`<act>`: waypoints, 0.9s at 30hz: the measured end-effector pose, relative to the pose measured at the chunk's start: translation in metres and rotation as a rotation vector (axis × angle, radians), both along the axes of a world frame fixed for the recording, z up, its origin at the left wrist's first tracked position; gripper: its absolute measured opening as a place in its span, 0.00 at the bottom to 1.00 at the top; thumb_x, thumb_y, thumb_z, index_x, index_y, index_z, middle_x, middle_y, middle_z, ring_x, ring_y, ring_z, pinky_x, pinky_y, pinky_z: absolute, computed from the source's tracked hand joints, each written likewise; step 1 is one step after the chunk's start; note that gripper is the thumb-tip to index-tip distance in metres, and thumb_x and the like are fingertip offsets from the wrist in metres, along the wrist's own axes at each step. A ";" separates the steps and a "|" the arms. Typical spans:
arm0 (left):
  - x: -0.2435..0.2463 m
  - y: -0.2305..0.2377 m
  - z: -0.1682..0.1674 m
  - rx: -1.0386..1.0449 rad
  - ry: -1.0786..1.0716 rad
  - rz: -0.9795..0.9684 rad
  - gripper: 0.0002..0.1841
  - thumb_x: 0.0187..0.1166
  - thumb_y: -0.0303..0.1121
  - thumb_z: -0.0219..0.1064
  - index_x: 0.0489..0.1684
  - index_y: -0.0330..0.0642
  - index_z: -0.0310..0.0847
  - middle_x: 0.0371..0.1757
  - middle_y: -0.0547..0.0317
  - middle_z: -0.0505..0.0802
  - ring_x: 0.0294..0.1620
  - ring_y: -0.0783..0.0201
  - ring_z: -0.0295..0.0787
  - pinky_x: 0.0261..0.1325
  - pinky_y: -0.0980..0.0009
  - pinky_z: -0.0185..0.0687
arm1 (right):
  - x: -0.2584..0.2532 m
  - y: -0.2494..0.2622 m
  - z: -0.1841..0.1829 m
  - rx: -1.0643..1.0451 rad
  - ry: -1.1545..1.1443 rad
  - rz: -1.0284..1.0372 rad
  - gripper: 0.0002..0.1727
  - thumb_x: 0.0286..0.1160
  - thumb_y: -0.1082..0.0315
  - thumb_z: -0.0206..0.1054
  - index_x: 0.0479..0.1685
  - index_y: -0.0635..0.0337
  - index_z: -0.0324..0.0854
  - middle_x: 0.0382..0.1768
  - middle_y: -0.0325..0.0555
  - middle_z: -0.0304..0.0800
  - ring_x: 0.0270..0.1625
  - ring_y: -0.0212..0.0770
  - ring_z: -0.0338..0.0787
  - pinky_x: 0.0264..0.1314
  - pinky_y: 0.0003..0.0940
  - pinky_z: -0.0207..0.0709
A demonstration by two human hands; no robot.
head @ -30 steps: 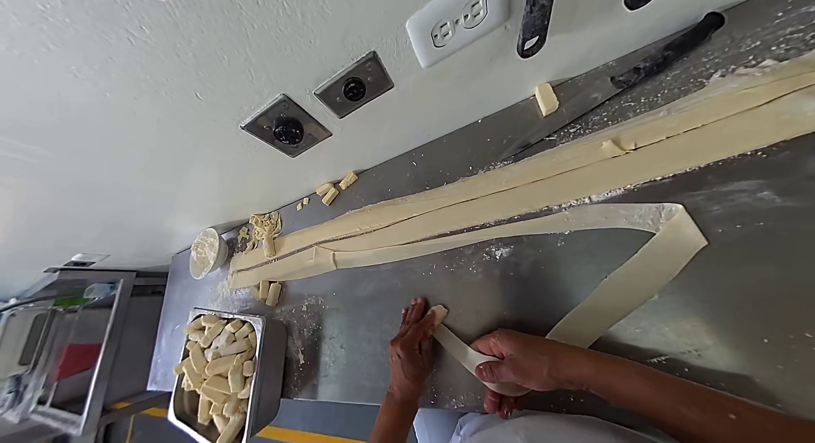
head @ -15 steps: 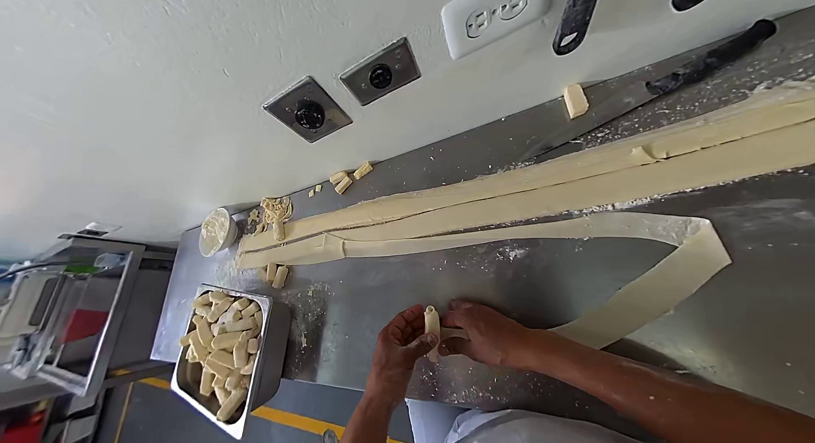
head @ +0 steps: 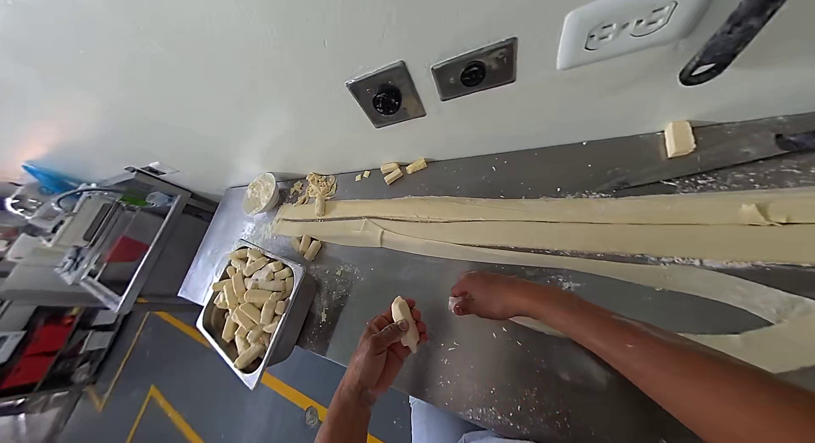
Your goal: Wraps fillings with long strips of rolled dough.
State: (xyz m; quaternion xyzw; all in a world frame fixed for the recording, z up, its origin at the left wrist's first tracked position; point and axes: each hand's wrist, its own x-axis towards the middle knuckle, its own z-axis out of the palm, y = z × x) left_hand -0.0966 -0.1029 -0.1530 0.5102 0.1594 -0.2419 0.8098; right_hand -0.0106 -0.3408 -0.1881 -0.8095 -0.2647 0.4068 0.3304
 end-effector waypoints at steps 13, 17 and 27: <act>-0.010 -0.018 -0.010 -0.267 -0.029 -0.033 0.21 0.78 0.20 0.54 0.70 0.37 0.69 0.44 0.60 0.92 0.47 0.62 0.93 0.59 0.63 0.90 | -0.029 0.017 0.025 0.518 -0.245 -0.086 0.69 0.44 0.51 0.92 0.93 0.64 0.52 0.86 0.61 0.65 0.88 0.58 0.66 0.88 0.54 0.62; -0.017 -0.029 -0.006 -0.210 -0.085 -0.074 0.11 0.75 0.26 0.62 0.54 0.45 0.76 0.44 0.61 0.96 0.47 0.66 0.95 0.55 0.65 0.91 | -0.068 0.032 0.013 0.567 -0.644 -0.099 0.61 0.49 0.62 0.88 0.89 0.72 0.56 0.70 0.61 0.85 0.74 0.59 0.84 0.86 0.54 0.65; -0.026 -0.058 0.008 0.029 0.112 0.258 0.37 0.91 0.56 0.17 0.58 0.42 0.73 0.20 0.66 0.87 0.15 0.74 0.83 0.20 0.78 0.81 | -0.101 0.060 -0.007 0.715 -0.846 -0.199 0.59 0.40 0.54 0.88 0.81 0.77 0.68 0.59 0.62 0.90 0.67 0.55 0.89 0.81 0.42 0.73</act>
